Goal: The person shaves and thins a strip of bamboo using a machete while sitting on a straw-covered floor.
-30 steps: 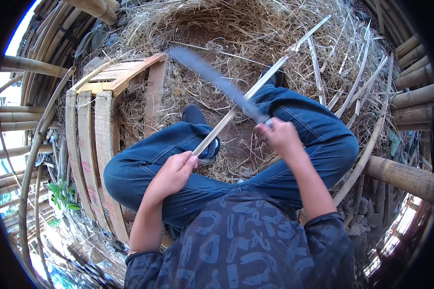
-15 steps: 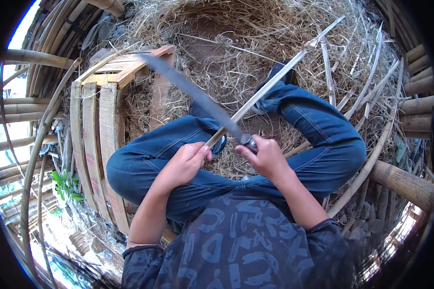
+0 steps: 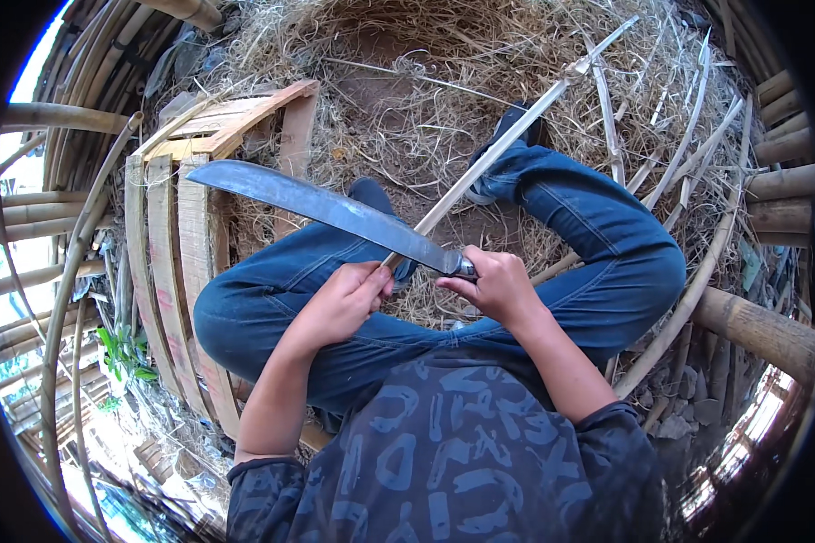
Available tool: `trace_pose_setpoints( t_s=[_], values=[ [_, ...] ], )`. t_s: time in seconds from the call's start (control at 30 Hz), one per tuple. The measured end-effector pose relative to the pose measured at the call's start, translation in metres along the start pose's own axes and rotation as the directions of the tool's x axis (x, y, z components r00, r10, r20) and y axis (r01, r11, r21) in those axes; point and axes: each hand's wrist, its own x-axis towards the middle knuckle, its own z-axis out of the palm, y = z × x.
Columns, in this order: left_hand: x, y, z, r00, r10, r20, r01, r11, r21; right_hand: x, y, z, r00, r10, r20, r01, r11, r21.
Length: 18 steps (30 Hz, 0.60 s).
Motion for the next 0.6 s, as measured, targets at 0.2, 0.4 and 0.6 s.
trace_pose_setpoints(
  t_s=[0.2,0.4,0.6],
  values=[
    [-0.001,-0.001,-0.001,1.000,0.025,0.007,-0.025,1.000,0.000,0.001,0.006,0.000,0.997,-0.049,-0.060,0.048,0.999,-0.018],
    [-0.014,0.006,-0.016,0.997,-0.075,0.013,0.076,0.991,-0.107,-0.003,0.032,-0.012,0.988,0.085,-0.132,-0.094,0.994,-0.064],
    [-0.020,0.017,-0.023,0.993,-0.093,0.067,0.104,0.977,-0.186,0.002,0.078,-0.042,0.741,0.638,-0.212,-0.421,0.686,0.593]
  ],
)
